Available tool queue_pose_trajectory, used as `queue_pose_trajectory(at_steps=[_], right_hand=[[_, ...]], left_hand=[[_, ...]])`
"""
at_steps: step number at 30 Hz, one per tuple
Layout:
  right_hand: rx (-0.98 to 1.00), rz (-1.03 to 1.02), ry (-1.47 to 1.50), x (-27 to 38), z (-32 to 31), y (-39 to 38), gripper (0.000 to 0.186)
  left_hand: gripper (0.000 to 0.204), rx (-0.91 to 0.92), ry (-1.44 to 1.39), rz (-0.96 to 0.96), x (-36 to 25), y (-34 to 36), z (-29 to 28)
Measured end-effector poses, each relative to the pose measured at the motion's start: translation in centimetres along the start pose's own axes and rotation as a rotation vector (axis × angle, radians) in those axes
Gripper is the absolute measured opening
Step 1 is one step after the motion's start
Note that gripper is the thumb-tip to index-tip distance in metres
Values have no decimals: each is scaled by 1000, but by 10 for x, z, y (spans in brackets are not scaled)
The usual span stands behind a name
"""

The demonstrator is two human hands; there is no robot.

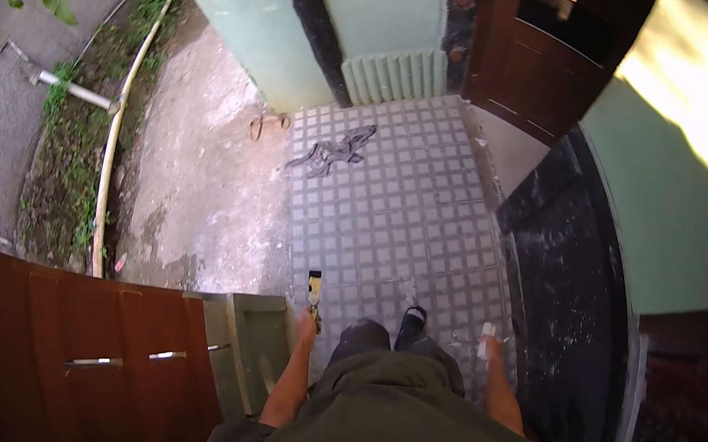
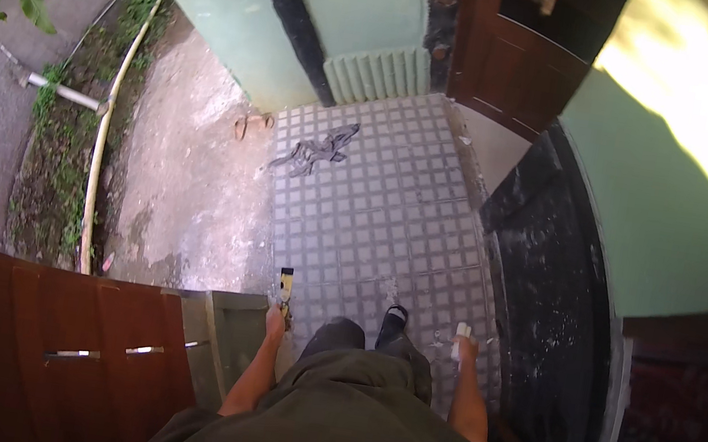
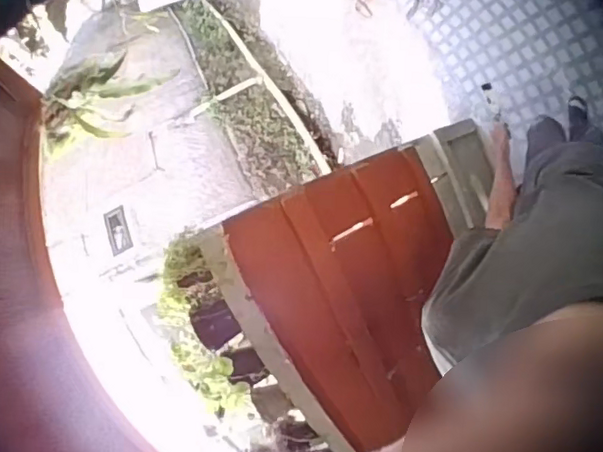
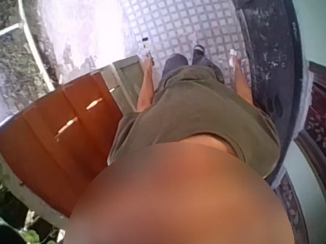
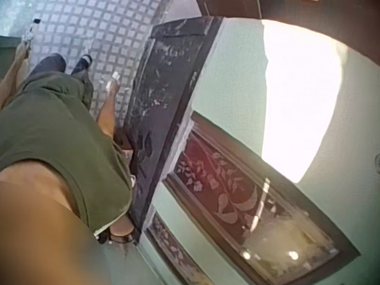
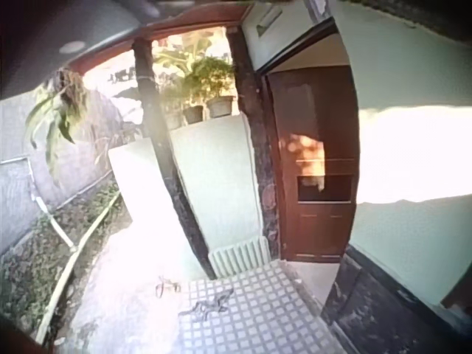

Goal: Apply filler or plaster to cracks in a white wall using a small tool and wiping with a cloth.

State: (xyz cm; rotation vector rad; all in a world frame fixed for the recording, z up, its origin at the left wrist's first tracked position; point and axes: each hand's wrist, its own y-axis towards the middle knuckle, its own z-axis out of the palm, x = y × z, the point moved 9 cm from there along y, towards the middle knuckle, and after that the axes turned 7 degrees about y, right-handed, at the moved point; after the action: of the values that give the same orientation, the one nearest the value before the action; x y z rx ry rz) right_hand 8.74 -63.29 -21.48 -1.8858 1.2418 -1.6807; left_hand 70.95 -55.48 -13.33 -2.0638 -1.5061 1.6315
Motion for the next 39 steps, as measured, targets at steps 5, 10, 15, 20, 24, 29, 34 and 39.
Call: queue_pose_trajectory(at_steps=[5, 10, 15, 20, 24, 29, 34, 39], right_hand=[[259, -238, -83, 154, 109, 34, 31], [335, -397, -269, 237, 207, 51, 27], [375, -331, -287, 244, 283, 34, 25], [300, -304, -398, 238, 334, 59, 25], [338, -402, -568, 258, 400, 81, 24], [446, -365, -508, 291, 507, 97, 29], [461, -385, -610, 336, 639, 82, 37], [640, -446, -721, 376, 791, 75, 35]], left_hand=[[43, -136, -233, -81, -10, 24, -20], [41, -230, -294, -179, -4, 41, -43], [41, -357, -271, -266, 11, 61, -84], [46, -428, -292, -332, 2, 88, -118], [47, -498, -199, -344, 29, 118, -142], [45, -546, -265, -460, -13, 138, -166], [44, -619, -340, -600, -6, 163, -187], [43, -845, -428, -590, -4, 200, -221]])
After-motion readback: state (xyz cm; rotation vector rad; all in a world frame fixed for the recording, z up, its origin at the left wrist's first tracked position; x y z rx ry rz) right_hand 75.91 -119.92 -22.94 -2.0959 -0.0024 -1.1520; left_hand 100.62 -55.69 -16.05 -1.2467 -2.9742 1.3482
